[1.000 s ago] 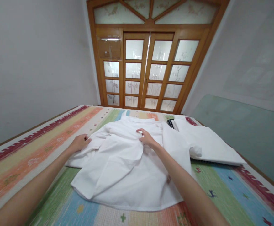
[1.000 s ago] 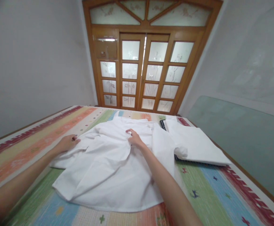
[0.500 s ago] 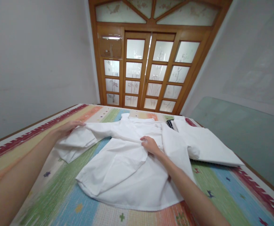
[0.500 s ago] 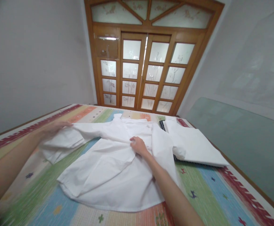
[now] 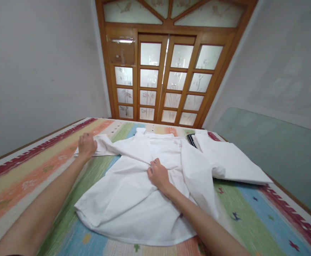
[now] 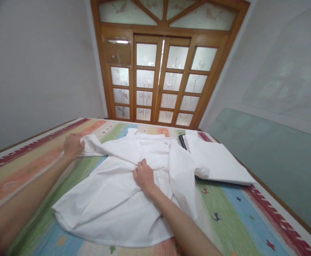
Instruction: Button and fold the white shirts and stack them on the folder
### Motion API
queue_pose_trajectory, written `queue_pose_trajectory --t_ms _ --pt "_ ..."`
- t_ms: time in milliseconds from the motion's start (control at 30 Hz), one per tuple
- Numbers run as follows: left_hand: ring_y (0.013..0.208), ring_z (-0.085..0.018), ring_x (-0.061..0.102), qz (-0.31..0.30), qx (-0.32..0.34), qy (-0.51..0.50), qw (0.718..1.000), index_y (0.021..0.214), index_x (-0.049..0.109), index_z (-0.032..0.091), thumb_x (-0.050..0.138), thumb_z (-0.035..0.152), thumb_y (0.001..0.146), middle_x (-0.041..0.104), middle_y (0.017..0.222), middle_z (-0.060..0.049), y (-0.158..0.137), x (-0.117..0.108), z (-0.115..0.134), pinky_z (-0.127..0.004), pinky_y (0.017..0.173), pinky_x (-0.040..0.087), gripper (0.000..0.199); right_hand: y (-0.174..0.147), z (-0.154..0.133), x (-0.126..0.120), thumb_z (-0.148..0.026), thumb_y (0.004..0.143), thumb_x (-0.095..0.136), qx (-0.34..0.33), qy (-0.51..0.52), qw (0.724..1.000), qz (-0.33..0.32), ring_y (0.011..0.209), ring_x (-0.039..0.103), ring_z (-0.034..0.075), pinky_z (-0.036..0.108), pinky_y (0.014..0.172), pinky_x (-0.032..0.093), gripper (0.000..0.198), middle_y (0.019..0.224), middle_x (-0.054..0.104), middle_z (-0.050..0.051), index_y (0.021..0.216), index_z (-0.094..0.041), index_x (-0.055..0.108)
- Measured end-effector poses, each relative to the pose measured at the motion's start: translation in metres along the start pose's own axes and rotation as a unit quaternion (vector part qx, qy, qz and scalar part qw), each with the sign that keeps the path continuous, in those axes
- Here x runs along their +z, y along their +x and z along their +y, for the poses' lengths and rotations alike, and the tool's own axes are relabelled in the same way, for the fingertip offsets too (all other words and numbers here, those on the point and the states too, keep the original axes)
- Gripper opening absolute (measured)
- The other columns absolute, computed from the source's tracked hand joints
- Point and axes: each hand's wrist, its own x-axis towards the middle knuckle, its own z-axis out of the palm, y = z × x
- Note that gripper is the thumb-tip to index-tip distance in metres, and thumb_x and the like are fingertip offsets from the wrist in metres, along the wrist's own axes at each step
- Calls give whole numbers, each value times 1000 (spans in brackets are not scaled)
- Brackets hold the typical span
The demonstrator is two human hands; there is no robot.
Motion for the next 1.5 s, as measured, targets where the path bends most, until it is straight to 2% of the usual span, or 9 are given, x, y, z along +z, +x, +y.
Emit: queue_pose_trajectory --t_ms 100,200,333,533,633,767,1167,1367,1500 --pt "114 -36 52 -28 57 -33 997 112 60 6 40 22 84 59 118 -25 -13 13 29 -44 96 40 39 -3 -6 2 -24 92 42 -9 -5 1000 1 84 63 20 30 71 49 26 116 55 13 108 -16 62" --pt "101 -35 61 -125 77 -25 989 101 66 10 38 29 85 67 103 -21 -26 20 51 -41 84 46 36 -4 -6 2 -25 92 42 -8 -10 1000 -1 85 62 20 30 71 50 26 116 56 13 107 -17 62" --pt "100 -32 65 -210 125 -42 969 99 67 13 42 34 84 71 103 -17 -37 24 61 -35 82 47 36 -4 -6 -1 -25 89 46 -24 -26 999 28 109 54 30 42 86 48 25 119 58 18 102 -14 65" --pt "120 -31 57 -215 177 -63 958 120 60 11 45 41 84 60 130 -20 -32 41 52 -35 97 43 50 1 -5 3 -23 83 51 -163 -7 983 89 145 16 35 51 116 20 48 151 36 22 126 0 57" --pt "121 -31 56 -231 171 -48 957 123 56 8 41 44 86 58 131 -22 -20 52 48 -37 99 42 54 7 -2 12 -23 87 46 -202 9 978 56 143 25 31 46 116 24 52 148 41 22 133 2 52" --pt "118 -30 58 -239 162 -34 957 121 57 9 36 50 89 61 128 -20 -1 66 45 -36 99 42 56 15 2 27 -27 92 41 -180 26 983 37 136 40 30 43 112 32 52 142 50 19 137 -1 49" --pt "136 -30 40 -218 145 -24 965 134 46 6 32 34 95 48 142 -22 26 103 48 -41 108 32 50 56 -7 37 -36 93 41 -101 11 995 -1 142 28 32 43 113 25 59 150 40 16 142 -2 44" --pt "144 -32 27 -258 136 -51 955 141 38 8 33 40 94 33 153 -21 4 88 32 -48 112 23 57 58 -7 40 -36 93 41 -94 23 995 -7 143 26 33 44 114 23 60 152 38 16 143 -3 42" --pt "131 -31 47 -257 146 -136 946 129 54 9 32 44 90 53 140 -19 -15 55 19 -43 107 35 57 60 -4 41 -35 92 44 -102 44 994 -2 141 30 31 44 114 24 56 149 42 16 140 -6 47"
